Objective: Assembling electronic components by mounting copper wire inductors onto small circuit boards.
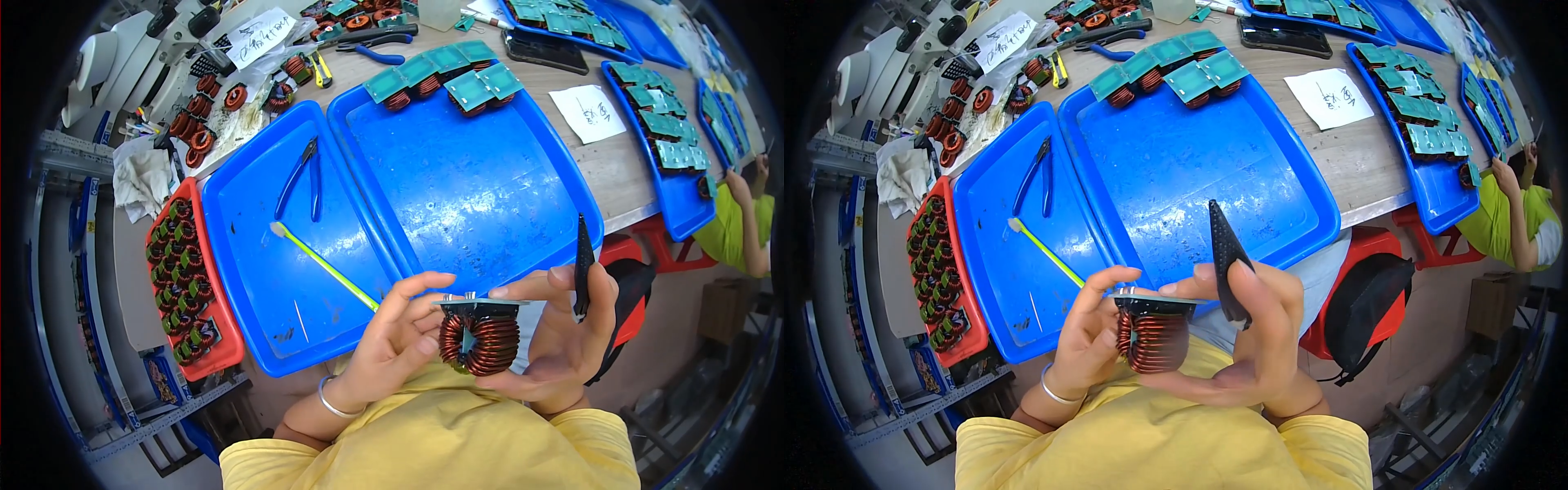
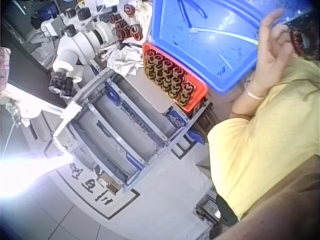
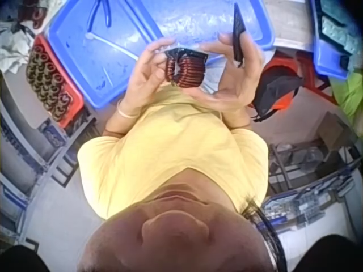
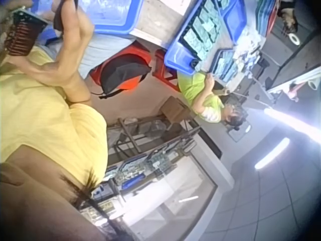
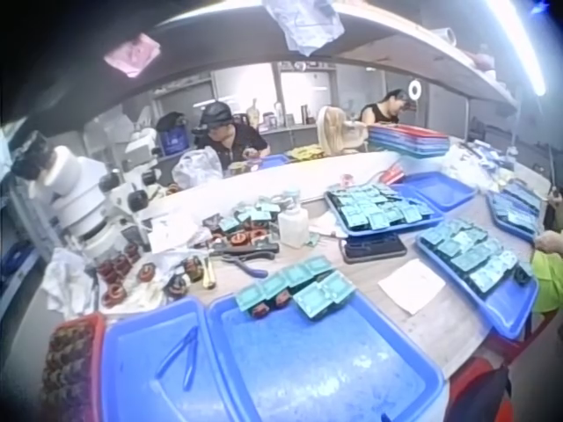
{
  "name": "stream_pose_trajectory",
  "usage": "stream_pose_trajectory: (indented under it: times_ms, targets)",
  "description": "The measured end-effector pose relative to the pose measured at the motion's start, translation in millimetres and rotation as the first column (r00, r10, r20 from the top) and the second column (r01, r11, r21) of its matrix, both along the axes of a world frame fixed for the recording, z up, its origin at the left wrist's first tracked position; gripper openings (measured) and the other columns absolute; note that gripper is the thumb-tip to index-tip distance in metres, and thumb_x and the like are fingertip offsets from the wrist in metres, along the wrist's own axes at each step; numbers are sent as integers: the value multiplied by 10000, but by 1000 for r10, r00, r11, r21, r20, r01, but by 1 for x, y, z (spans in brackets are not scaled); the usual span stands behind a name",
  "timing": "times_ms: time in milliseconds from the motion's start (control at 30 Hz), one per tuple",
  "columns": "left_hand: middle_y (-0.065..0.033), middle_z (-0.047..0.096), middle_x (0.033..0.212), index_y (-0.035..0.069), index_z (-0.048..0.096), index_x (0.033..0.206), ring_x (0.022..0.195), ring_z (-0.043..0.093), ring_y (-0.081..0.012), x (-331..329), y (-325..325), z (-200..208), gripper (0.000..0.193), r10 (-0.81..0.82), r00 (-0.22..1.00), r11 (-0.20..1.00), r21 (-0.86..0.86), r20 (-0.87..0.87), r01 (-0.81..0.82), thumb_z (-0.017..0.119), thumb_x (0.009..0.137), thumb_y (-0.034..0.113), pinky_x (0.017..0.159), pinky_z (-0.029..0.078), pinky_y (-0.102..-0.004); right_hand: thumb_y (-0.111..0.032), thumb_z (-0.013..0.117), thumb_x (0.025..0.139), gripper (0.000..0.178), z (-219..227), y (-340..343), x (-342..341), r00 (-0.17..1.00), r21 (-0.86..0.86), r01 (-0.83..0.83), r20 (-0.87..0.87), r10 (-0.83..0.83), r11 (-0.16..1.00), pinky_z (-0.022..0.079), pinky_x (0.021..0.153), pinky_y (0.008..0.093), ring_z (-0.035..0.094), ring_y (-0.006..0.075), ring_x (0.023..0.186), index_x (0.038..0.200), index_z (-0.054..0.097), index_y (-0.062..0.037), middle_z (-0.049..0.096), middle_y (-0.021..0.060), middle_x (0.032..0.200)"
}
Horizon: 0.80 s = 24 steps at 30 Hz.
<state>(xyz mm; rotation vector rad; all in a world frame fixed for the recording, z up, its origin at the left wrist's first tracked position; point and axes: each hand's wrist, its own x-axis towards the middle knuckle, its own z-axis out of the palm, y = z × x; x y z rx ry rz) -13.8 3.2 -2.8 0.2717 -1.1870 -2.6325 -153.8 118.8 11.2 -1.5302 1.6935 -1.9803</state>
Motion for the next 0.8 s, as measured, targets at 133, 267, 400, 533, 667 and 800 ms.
stream_pose_trajectory:
  times_ms: [133, 267, 400, 533, 667, 800]
  targets:
    - [-132, 425, 1189, -2, 229, 1306, 1084, 459, -190, 4, -1, 1, 552, 22, 998, 994, -107, 55, -16, 537, 863, 111, 907, 393, -306, -152, 846, 553, 958, -2, 0, 2, 999, -5, 11, -51, -11, 1000, 500, 759, 297, 599, 249, 908, 1288, 255, 17, 398, 157, 1155]
    - [-120, 430, 1174, -7, 248, 1289, 1074, 465, -186, 2, -2, 0, 577, 46, 999, 999, -26, 19, -45, 584, 836, 114, 910, 392, -311, -174, 833, 580, 845, -3, -5, 5, 987, 22, 28, -160, -24, 999, 479, 738, 309, 561, 251, 927, 1243, 349, 28, 450, 151, 1115]
    - [-116, 428, 1178, -9, 270, 1270, 1085, 465, -188, -5, -2, 7, 631, 52, 998, 997, -56, -31, -53, 651, 791, 143, 907, 397, -315, -182, 816, 602, 747, -10, -10, 8, 984, -47, 43, -171, -50, 998, 458, 722, 332, 538, 262, 924, 1200, 427, 39, 466, 156, 1109]
    - [-115, 436, 1180, -7, 290, 1260, 1078, 480, -192, -8, -1, 12, 642, 60, 995, 997, -46, 77, -56, 673, 770, 146, 903, 410, -317, -168, 809, 605, 740, -1, -12, 3, 980, 33, -11, -200, 18, 999, 461, 742, 340, 537, 270, 929, 1206, 432, 46, 466, 161, 1116]
    - [-125, 455, 1178, -18, 291, 1270, 1076, 492, -200, -8, 0, 12, 649, 13, 993, 991, 129, 115, -27, 666, 781, 185, 918, 410, -334, -169, 806, 607, 770, 2, -17, 2, 989, 34, -21, -146, 26, 999, 461, 766, 333, 538, 268, 941, 1227, 408, 53, 462, 161, 1119]
    - [-158, 457, 1213, -42, 259, 1303, 1117, 481, -235, -7, 1, 9, 696, -70, 993, 942, 333, 94, 35, 626, 811, 286, 940, 398, -367, -158, 808, 599, 827, 0, -14, -2, 997, 47, -76, -24, 77, 996, 451, 808, 310, 552, 256, 966, 1257, 356, 55, 456, 164, 1131]
